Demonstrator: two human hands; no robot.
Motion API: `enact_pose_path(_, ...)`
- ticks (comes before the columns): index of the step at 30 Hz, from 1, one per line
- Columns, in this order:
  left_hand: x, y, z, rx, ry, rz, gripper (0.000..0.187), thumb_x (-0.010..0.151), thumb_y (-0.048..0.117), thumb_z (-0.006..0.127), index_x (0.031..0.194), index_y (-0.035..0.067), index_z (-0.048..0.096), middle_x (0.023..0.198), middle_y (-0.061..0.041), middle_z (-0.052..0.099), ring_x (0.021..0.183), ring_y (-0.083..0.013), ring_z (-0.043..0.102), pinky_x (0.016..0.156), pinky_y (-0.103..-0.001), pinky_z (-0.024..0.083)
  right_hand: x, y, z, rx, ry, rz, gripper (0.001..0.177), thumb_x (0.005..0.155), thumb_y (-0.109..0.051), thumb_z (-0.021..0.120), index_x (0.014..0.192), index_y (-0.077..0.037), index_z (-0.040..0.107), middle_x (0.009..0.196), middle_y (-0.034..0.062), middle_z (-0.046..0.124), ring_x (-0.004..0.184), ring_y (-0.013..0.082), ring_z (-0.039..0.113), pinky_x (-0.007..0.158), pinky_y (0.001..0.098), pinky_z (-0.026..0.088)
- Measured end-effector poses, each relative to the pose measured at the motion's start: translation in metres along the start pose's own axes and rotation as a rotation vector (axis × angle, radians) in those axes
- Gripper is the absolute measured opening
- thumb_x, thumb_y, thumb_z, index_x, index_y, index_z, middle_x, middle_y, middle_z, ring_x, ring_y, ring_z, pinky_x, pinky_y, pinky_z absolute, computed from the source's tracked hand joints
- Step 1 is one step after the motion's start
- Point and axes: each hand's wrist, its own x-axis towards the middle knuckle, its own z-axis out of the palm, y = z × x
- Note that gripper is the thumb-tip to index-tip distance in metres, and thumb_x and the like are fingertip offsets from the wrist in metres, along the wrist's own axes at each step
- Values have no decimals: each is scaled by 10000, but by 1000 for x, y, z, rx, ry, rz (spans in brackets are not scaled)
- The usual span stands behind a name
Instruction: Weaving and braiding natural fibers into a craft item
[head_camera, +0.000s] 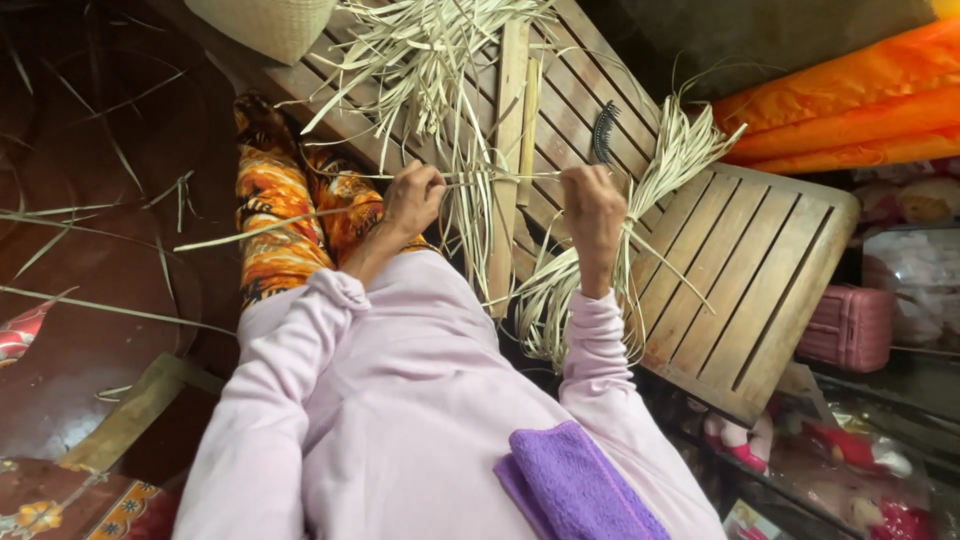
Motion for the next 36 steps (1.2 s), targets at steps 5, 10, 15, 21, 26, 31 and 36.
enact_pose_path(5, 17, 8, 11, 67, -65, -22, 68, 834, 143, 751, 848, 166, 688, 833, -71, 621, 796, -317, 685, 700, -421, 553, -22, 7, 31, 65, -72, 139, 83, 903, -50, 707, 899, -131, 686, 736, 85, 621, 614, 307, 642, 549, 370, 484)
enact_pose_path(10, 31, 9, 24, 66, -91, -35, 88, 826, 141, 769, 846, 149, 684, 837, -95, 634, 802, -341, 695, 700, -455, 567, -33, 18, 41, 137, -148, 227, 77, 904, -63, 712, 907, -131, 676, 753, 118, 649, 663, 369, 657, 576, 418, 513)
enact_pose_path(15, 40, -2, 36, 75, -88, -54, 146, 839, 157, 771, 932, 153, 658, 860, -76, 641, 838, -326, 711, 706, -449, 578, -36, 24, 48, 203, -164, 326, 53, 929, -70, 692, 908, -114, 672, 756, 109, 644, 664, 318, 660, 588, 377, 505)
enact_pose_path(21, 48, -8, 51, 162, -147, -153, 74, 862, 221, 743, 921, 180, 726, 884, -82, 656, 856, -332, 712, 718, -472, 579, -31, 33, 74, 203, -180, 261, 75, 905, -90, 712, 916, -160, 685, 778, 82, 660, 709, 317, 691, 613, 362, 542)
enact_pose_path(26, 52, -14, 57, 192, -140, -177, 71, 860, 223, 743, 910, 175, 729, 881, -82, 656, 859, -337, 711, 719, -483, 578, -22, 29, 97, 287, -195, 242, 104, 903, -61, 701, 939, -154, 671, 796, 96, 676, 745, 348, 697, 635, 410, 547)
enact_pose_path(31, 56, -5, 57, 163, -118, -154, 45, 855, 158, 740, 871, 124, 715, 923, -113, 621, 885, -400, 691, 743, -516, 569, -18, 27, 126, 305, -237, 184, 126, 885, -78, 717, 934, -175, 656, 742, 70, 642, 716, 314, 685, 630, 387, 538)
enact_pose_path(36, 57, -12, 62, 218, -135, -111, 59, 858, 183, 726, 891, 159, 683, 877, -65, 622, 872, -350, 700, 731, -481, 581, -9, 19, 139, 204, -263, 105, 114, 874, -115, 707, 886, -201, 634, 727, 16, 614, 680, 255, 665, 618, 357, 529)
